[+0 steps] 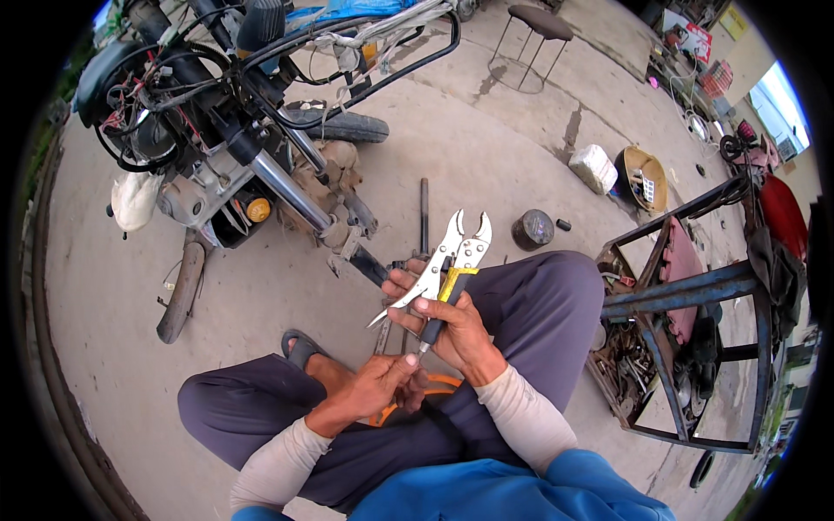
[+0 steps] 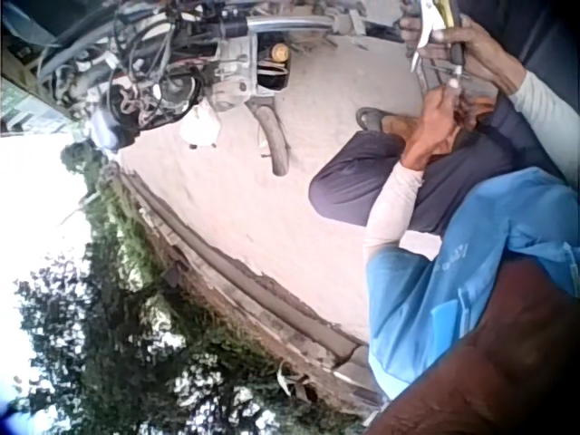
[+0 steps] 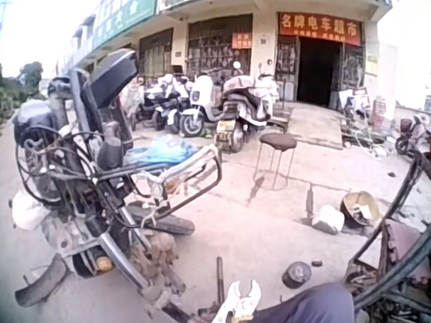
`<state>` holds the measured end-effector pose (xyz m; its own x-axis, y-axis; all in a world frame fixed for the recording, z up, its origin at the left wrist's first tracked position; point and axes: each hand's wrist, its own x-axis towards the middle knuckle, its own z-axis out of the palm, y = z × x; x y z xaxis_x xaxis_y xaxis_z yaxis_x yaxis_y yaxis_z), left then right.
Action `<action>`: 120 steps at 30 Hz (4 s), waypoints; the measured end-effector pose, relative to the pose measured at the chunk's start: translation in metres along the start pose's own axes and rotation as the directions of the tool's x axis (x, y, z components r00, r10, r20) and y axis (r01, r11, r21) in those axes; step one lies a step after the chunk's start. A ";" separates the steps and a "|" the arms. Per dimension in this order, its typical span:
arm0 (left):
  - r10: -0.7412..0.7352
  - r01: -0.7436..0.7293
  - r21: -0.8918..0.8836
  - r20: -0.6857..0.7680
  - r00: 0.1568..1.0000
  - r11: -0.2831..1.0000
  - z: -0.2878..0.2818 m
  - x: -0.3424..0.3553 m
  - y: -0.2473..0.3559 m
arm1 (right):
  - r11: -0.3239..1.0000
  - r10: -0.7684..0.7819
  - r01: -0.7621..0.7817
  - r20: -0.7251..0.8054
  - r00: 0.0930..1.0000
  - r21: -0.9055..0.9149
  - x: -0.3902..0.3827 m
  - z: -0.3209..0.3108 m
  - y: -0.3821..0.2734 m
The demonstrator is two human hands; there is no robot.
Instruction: The person uses locking pliers to grip and pull a metal component from a motorcycle front fork while sitting on a stool.
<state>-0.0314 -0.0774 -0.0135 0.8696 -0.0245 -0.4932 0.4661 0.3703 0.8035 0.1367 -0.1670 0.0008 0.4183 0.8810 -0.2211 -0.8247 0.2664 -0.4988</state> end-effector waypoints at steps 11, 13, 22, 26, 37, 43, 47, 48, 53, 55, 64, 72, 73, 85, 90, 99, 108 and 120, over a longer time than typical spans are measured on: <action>0.112 0.342 0.761 -0.474 0.873 0.551 -0.017 -0.028 0.053 | 0.951 -0.021 0.004 -0.052 0.998 -0.310 -0.011 -0.009 -0.001; 0.423 0.117 0.759 -0.476 0.771 0.641 -0.012 -0.030 0.042 | 0.885 -0.062 0.028 -0.058 0.996 -0.466 -0.015 -0.007 0.004; 0.262 -0.101 0.424 -0.339 0.904 0.900 -0.007 -0.001 0.002 | 0.247 -0.047 0.049 0.039 0.998 -0.968 -0.024 0.011 0.054; 0.317 -0.142 0.397 -0.420 0.850 0.907 -0.014 0.001 -0.006 | 0.229 -0.085 0.098 0.081 0.993 -0.969 -0.022 0.010 0.074; 0.220 -0.039 0.329 -0.536 0.815 0.944 -0.035 -0.022 0.025 | -0.021 -0.046 0.111 0.112 0.993 -0.994 -0.022 0.038 0.076; 0.325 -0.086 0.425 -0.531 0.783 0.901 -0.049 -0.020 0.027 | -0.105 -0.046 0.110 0.116 0.992 -0.988 -0.037 0.039 0.080; 0.236 -0.014 0.374 -0.554 0.799 0.927 -0.049 -0.027 0.034 | -0.008 -0.040 0.087 0.087 0.995 -0.996 -0.035 0.042 0.086; 0.230 -0.015 0.355 -0.572 0.788 0.935 -0.049 -0.027 0.034 | -0.006 -0.043 0.088 0.089 0.995 -0.996 -0.034 0.044 0.087; 0.217 0.022 0.359 -0.611 0.761 0.933 -0.045 -0.026 0.040 | 0.038 -0.090 0.116 0.112 0.990 -0.993 -0.032 0.042 0.096; 0.232 -0.002 0.352 -0.613 0.756 0.936 -0.045 -0.025 0.039 | 0.056 -0.071 0.106 0.102 0.992 -0.993 -0.031 0.042 0.099; 0.189 -0.031 0.259 -0.613 0.767 0.965 -0.046 -0.026 0.041 | 0.090 -0.066 0.073 0.068 0.996 -0.993 -0.031 0.051 0.100; 0.181 -0.058 0.219 -0.600 0.779 0.974 -0.047 -0.027 0.043 | 0.156 -0.045 0.052 0.046 0.998 -0.986 -0.030 0.056 0.098; 0.182 -0.060 0.218 -0.596 0.782 0.974 -0.046 -0.027 0.046 | 0.156 -0.045 0.050 0.043 0.998 -0.987 -0.030 0.057 0.098; 0.180 -0.055 0.224 -0.586 0.790 0.973 -0.050 -0.027 0.048 | 0.124 -0.040 0.020 0.015 0.999 -0.992 -0.027 0.062 0.095; 0.124 -0.056 0.138 -0.554 0.823 0.989 -0.051 -0.025 0.039 | 0.213 -0.067 0.045 0.031 0.997 -0.976 -0.027 0.056 0.102; 0.085 -0.071 0.047 -0.568 0.818 0.996 -0.052 -0.019 0.032 | 0.222 -0.274 0.171 0.106 0.956 -0.960 -0.032 0.050 0.113; -0.001 0.010 0.013 -0.590 0.808 1.000 -0.052 -0.021 0.037 | 0.086 -0.076 -0.044 -0.050 0.996 -0.995 -0.041 0.062 0.103; -0.004 -0.112 -0.213 -0.481 0.877 0.971 -0.036 -0.024 0.044 | 0.189 -0.124 0.021 -0.003 0.992 -0.982 -0.033 0.052 0.111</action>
<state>-0.0377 -0.0269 0.0221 0.6819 0.4239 -0.5961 0.3202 0.5597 0.7644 0.0118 -0.1463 -0.0032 0.5184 0.8401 -0.1598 0.2266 -0.3151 -0.9216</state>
